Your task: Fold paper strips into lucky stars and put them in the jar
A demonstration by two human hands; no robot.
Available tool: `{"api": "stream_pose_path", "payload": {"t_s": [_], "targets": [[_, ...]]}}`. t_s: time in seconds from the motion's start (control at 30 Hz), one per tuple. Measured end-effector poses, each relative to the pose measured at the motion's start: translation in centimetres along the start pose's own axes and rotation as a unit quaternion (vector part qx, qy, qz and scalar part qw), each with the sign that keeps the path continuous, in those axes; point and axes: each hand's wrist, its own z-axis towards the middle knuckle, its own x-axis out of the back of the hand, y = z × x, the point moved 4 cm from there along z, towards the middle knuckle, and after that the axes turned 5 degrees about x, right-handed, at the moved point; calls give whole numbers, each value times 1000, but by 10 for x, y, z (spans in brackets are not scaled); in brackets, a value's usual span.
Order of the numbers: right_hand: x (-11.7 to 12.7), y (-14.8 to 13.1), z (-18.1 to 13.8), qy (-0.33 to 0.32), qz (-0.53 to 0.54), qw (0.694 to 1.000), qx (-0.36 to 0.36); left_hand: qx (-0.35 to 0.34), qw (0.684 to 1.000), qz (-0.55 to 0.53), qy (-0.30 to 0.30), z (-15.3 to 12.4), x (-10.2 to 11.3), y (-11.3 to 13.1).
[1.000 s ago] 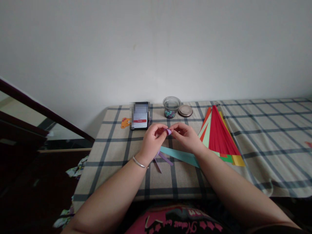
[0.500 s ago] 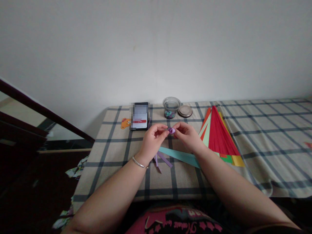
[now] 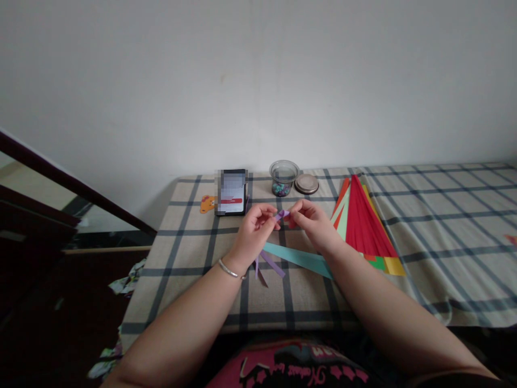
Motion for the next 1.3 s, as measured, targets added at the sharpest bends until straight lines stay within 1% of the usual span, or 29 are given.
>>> {"api": "stream_pose_path", "payload": {"t_s": [0.1,0.23,0.37,0.5,0.7,0.77,0.87,1.07,1.2,1.3], "targets": [[-3,-3,-1,-15,-37,999,14,5,1000,1,-7,0,-2,-2],[-4,-3,-1,-24,-65,998,12,-1,999,35,-17,0,-3,-4],[-4,-3,-1,-24,-61,998,8,-9,999,47,-15,1,-3,-5],[-6,-2,-2,-31,-35,999,-3,-16,997,69,-8,0,-3,-1],[-6,-1,-1,-34,-33,999,-7,-48,992,118,7,0,-1,0],[-6,0,0,-34,-38,999,-7,-48,992,112,13,1,0,-1],[-5,1,0,-33,-43,998,-8,-29,996,82,12,2,-1,-1],[-1,4,1,-1,-67,998,1,10,999,29,12,3,-2,-1],[-2,3,1,-8,-59,998,-7,29,999,8,21,3,-1,-4],[-2,-1,0,-9,-56,998,-10,44,998,-37,22,3,-1,-5]]}}
